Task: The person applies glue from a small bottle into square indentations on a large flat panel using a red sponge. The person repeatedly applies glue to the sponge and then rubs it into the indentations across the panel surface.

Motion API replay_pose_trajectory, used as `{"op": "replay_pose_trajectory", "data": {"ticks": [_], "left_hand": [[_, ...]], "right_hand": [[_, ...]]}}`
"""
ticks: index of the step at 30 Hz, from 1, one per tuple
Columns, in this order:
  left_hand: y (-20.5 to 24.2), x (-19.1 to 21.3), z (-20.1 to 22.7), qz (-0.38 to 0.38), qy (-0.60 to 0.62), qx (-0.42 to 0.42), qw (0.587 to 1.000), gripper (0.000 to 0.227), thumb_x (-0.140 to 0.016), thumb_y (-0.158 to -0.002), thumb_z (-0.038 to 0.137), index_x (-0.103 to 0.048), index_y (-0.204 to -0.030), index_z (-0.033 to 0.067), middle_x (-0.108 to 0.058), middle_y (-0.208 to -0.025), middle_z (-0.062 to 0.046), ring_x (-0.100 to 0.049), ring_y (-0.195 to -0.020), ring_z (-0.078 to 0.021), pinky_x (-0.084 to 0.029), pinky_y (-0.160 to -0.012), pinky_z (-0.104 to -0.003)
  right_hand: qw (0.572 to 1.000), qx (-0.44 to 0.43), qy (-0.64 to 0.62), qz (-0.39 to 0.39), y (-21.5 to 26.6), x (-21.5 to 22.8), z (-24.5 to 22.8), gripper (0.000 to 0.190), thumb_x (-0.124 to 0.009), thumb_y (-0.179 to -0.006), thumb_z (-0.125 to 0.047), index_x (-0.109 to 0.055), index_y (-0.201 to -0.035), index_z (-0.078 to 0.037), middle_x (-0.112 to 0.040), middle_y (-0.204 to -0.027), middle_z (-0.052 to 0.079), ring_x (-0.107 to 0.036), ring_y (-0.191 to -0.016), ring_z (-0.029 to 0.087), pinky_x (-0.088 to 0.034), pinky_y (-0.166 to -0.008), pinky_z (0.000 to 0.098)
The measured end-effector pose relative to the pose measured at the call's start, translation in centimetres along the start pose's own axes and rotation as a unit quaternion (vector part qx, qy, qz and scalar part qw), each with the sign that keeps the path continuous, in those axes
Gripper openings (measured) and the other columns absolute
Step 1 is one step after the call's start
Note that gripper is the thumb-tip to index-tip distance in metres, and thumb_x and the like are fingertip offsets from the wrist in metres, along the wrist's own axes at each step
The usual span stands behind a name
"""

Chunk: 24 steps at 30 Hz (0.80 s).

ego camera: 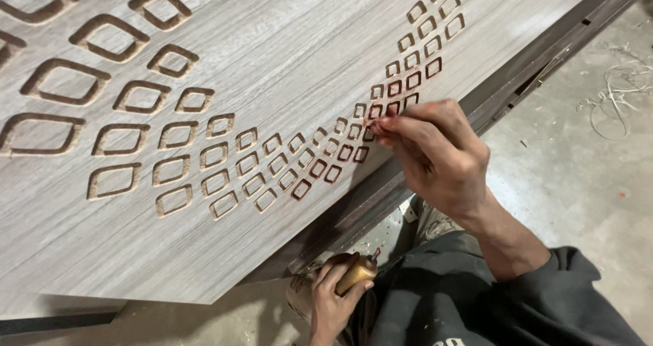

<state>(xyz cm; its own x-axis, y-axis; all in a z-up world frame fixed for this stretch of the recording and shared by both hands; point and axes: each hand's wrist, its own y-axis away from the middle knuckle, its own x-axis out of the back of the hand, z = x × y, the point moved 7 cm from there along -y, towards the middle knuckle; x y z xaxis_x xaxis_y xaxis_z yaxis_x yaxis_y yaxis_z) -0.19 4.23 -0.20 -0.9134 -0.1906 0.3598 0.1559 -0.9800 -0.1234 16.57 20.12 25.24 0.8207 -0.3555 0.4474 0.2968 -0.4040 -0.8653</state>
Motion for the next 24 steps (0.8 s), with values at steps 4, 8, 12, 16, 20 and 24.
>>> {"op": "replay_pose_trajectory", "data": {"ticks": [4, 8, 12, 16, 20, 24], "left_hand": [[0.2, -0.5, -0.9, -0.016, -0.018, 0.033, 0.999, 0.054, -0.094, -0.072, 0.024, -0.074, -0.118, 0.0029, -0.073, -0.112, -0.012, -0.072, -0.101, -0.0283, -0.056, -0.085, -0.039], [0.3, -0.3, -1.2, -0.010, -0.007, 0.029, 0.999, 0.053, -0.093, -0.073, 0.022, -0.074, -0.119, 0.0026, -0.073, -0.114, -0.012, -0.072, -0.102, -0.0282, -0.057, -0.085, -0.039], [0.7, 0.2, -1.3, 0.000, 0.011, 0.030, 0.999, 0.052, -0.093, -0.074, 0.022, -0.073, -0.118, 0.0027, -0.074, -0.114, -0.012, -0.073, -0.102, -0.0274, -0.058, -0.086, -0.038], [0.3, 0.4, -0.9, 0.009, 0.003, 0.015, 1.000, 0.051, -0.093, -0.072, 0.021, -0.074, -0.116, 0.0035, -0.075, -0.113, -0.012, -0.073, -0.101, -0.0284, -0.057, -0.086, -0.038], [0.0, 0.1, -0.6, -0.009, -0.005, 0.029, 1.000, 0.051, -0.092, -0.073, 0.022, -0.075, -0.117, 0.0042, -0.074, -0.114, -0.013, -0.072, -0.101, -0.0298, -0.056, -0.085, -0.039], [-0.6, 0.2, -0.1, -0.011, 0.004, 0.024, 1.000, 0.049, -0.091, -0.074, 0.023, -0.074, -0.116, 0.0043, -0.074, -0.114, -0.012, -0.072, -0.101, -0.0295, -0.057, -0.085, -0.038]], "right_hand": [[0.998, -0.027, 0.030, 0.040, 2.1, 0.3, 0.8, 0.024, -0.085, -0.098, -0.010, -0.070, -0.115, -0.002, -0.066, -0.110, 0.010, -0.067, -0.093, 0.019, -0.059, -0.072, 0.0303], [0.995, -0.006, 0.029, 0.096, 1.0, -0.3, 1.6, 0.024, -0.085, -0.100, -0.007, -0.070, -0.117, -0.002, -0.067, -0.113, 0.010, -0.070, -0.094, 0.021, -0.063, -0.070, 0.0268], [0.994, -0.010, 0.031, 0.102, -0.8, -0.5, 1.4, 0.020, -0.085, -0.107, -0.005, -0.071, -0.122, -0.004, -0.066, -0.115, 0.010, -0.071, -0.096, 0.018, -0.064, -0.071, 0.0242], [0.995, 0.014, 0.071, 0.062, -1.0, -0.3, -0.1, 0.026, -0.087, -0.104, -0.010, -0.070, -0.122, -0.003, -0.065, -0.114, 0.010, -0.064, -0.097, 0.021, -0.058, -0.074, 0.0311], [0.995, 0.018, 0.076, 0.062, -0.8, -0.1, -0.4, 0.026, -0.087, -0.102, -0.009, -0.071, -0.121, -0.002, -0.065, -0.111, 0.009, -0.063, -0.098, 0.021, -0.056, -0.075, 0.0307], [0.993, 0.049, 0.078, 0.077, -1.3, -0.6, -0.6, 0.025, -0.087, -0.103, -0.009, -0.072, -0.121, -0.002, -0.067, -0.111, 0.009, -0.064, -0.099, 0.022, -0.056, -0.077, 0.0298]]}}
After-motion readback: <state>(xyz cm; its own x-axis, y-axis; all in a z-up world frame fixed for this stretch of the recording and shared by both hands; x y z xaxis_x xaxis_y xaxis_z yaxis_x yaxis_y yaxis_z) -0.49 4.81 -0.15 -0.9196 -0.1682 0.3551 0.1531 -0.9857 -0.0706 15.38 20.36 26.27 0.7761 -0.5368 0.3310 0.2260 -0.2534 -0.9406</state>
